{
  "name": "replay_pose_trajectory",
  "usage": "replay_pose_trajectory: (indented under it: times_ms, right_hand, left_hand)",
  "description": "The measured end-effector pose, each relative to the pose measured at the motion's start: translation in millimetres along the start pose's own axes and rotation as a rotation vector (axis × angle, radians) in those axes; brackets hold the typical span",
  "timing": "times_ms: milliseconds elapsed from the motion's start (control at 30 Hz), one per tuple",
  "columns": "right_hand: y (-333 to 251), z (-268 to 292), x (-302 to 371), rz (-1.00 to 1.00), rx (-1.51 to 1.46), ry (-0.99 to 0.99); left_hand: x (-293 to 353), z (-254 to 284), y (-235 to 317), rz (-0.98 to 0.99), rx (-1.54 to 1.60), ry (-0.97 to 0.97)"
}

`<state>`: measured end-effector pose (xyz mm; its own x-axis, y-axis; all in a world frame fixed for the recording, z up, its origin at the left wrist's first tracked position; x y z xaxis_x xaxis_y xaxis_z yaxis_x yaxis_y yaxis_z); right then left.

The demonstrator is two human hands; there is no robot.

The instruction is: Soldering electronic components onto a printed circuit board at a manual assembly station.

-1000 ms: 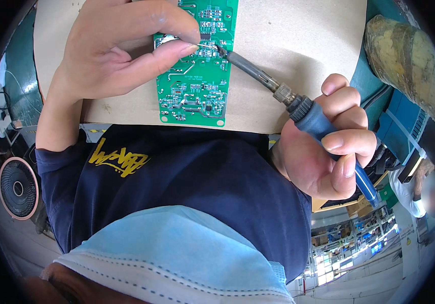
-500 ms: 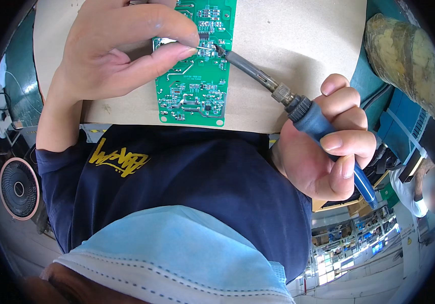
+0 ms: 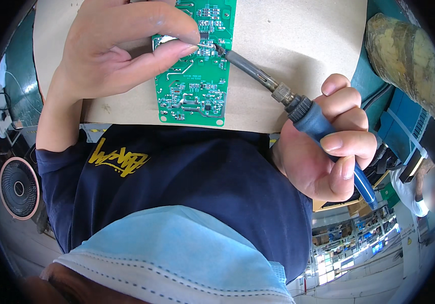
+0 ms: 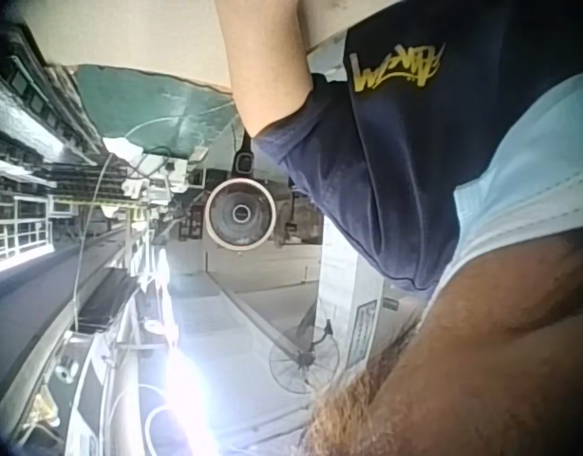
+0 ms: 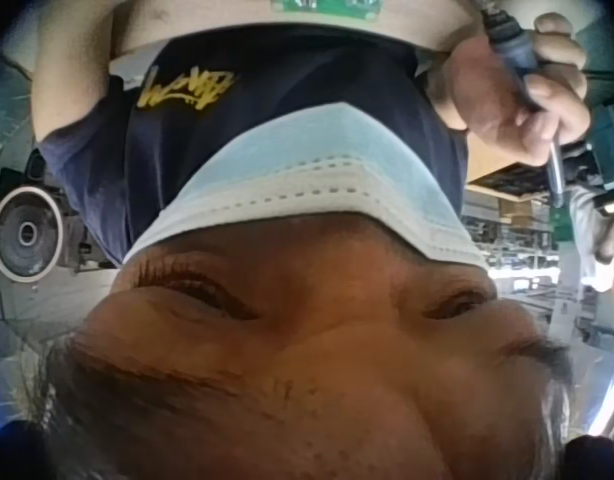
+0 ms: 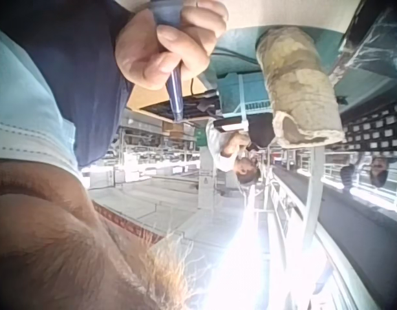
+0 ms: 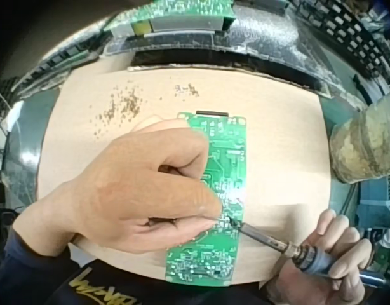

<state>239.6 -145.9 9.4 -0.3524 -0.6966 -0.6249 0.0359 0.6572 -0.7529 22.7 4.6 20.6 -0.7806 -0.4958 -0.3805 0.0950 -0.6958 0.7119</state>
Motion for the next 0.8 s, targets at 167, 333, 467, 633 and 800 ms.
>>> replay_pose_trajectory:
  times_ms: [167,333,467,633,800]
  right_hand:
    - [1,2,1,0.005,-0.014,0.004]
    - [-1,3,4,0.088,-0.048,0.07]
    - [-4,-3,6,0.196,0.025,0.031]
    - [-8,-13,12,0.341,0.082,0.056]
    - [-9,-16,14,0.403,0.154,0.052]
  left_hand:
    - [2,-2,-3,0.044,0.013,-0.023]
    - [2,-1,-3,0.043,-0.006,-0.042]
    - [2,-1,-2,0.004,-0.073,-0.052]
    - [0,-1,-1,0.054,0.007,-0.043]
    - [0,2,1,-0.008,-0.005,-0.012]
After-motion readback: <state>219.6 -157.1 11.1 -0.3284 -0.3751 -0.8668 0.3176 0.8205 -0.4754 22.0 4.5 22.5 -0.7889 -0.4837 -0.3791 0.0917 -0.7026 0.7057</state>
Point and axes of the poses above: each hand's wrist, its own x-axis away from the middle knuckle, its own z-axis out of the back of the hand, y = z × x, the point moved 3 cm from there along -x, towards the middle knuckle, and after that the axes turned 12 degrees about z, right-handed, at the moved point
